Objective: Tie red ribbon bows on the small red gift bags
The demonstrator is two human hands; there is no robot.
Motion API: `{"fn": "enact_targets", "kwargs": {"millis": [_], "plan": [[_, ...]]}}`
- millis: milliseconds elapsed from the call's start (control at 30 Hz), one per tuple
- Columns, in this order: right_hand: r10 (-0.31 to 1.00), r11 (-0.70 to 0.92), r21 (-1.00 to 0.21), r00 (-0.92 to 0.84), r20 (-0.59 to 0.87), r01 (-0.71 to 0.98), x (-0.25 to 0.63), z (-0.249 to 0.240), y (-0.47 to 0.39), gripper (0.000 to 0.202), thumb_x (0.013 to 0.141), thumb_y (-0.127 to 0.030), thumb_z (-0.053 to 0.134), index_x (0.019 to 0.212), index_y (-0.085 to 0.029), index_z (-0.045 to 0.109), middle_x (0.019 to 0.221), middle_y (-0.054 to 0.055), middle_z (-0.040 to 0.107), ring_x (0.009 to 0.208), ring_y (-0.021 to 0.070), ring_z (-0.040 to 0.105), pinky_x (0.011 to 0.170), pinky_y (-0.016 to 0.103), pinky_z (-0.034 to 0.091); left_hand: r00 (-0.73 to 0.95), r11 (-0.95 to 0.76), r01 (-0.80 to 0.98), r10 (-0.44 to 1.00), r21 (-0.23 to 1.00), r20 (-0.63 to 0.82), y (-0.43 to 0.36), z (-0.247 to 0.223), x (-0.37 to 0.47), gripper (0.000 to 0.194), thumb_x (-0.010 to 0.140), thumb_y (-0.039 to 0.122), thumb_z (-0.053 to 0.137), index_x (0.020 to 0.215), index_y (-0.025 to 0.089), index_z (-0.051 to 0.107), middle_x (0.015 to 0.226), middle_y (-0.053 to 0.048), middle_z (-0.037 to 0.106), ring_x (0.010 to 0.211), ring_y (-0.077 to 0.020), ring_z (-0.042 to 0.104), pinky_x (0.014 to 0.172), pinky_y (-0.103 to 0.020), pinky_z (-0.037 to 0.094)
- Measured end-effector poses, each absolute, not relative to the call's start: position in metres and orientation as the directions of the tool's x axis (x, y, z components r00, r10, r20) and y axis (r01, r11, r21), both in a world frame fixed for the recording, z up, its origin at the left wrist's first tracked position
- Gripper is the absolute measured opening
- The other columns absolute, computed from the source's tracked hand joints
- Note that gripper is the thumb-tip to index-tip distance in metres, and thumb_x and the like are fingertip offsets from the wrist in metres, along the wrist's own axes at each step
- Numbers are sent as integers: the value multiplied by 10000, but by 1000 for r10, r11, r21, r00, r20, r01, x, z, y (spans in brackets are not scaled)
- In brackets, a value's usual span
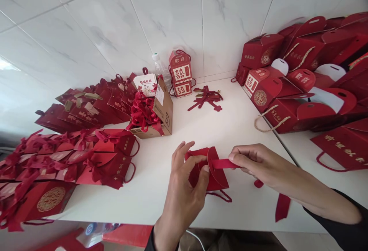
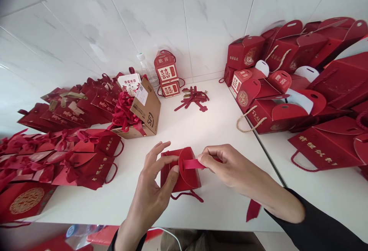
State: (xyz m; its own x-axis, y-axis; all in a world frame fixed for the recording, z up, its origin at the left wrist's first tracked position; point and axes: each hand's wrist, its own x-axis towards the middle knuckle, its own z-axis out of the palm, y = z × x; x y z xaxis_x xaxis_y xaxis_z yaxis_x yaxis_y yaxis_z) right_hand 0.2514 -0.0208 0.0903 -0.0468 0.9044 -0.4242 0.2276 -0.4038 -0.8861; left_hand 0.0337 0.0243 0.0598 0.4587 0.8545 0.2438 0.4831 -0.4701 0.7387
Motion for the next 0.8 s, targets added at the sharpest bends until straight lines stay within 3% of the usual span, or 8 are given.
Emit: {"fn": "enact_targets", "kwargs": {"millis": [133,200,267,367,500,633,700,800], "plan": [[901,-405,-877,-48,-431,259,251,89,-20,420,957,-532,587,684,-219,528,590,-85,261,519,107,219,465,250,190,407,-404,459,887,791,217,26,62,37,153,987,242,569,912,239,702,1367,-117,630,1455,-337,448,1095,-573,464],[930,-351,-883,1,-369,312,248,88,-20,393,967,-570,571,778,-229,628,653,-43,471,546,126,387,464,241,287,377,-358,429,905,830,195,26,65,37,173,1003,280,559,890,239,684,1361,-114,632,1446,-322,462,1093,-541,463],[973,-230,-898,67,-221,375,242,88,-21,349,977,-593,563,1018,-280,714,972,30,668,810,198,609,572,266,466,348,-317,380,919,869,184,25,67,36,188,1019,313,551,891,242,669,1381,-104,620,1444,-307,471,1102,-513,454],[999,-36,-902,41,-20,430,230,87,-21,355,1012,-567,545,1261,-351,676,1396,64,574,1309,274,530,867,356,563,316,-306,315,927,899,204,21,70,33,155,1025,325,563,931,256,663,1419,-80,592,1451,-286,466,1137,-492,421],[998,4,-900,-62,-26,436,216,90,-16,277,1050,-515,511,1046,-319,707,1426,58,527,1330,270,522,893,387,566,298,-360,353,918,864,261,12,70,29,87,1007,292,583,1059,283,652,1432,-75,551,1432,-281,463,1107,-476,445],[998,-21,-855,-44,-51,518,210,91,-12,268,1056,-441,484,957,-276,671,1404,75,531,1241,279,579,906,452,559,191,-299,526,954,796,232,0,64,28,427,928,283,648,1336,307,525,1238,-89,563,1158,-266,561,944,-433,509],[997,-7,-822,-60,-50,570,208,89,-10,261,1047,-405,489,918,-259,663,1396,89,541,1231,291,586,946,494,546,131,-210,496,977,843,166,-5,60,27,401,950,308,617,1336,295,509,1076,-56,573,986,-226,575,873,-389,512],[995,61,-779,-100,-3,624,205,86,-7,240,1032,-332,502,869,-241,653,1354,112,582,1297,313,549,1021,528,517,91,-116,341,992,933,90,-8,56,25,308,1000,341,559,1298,280,516,971,-23,583,900,-188,595,848,-336,519]]}}
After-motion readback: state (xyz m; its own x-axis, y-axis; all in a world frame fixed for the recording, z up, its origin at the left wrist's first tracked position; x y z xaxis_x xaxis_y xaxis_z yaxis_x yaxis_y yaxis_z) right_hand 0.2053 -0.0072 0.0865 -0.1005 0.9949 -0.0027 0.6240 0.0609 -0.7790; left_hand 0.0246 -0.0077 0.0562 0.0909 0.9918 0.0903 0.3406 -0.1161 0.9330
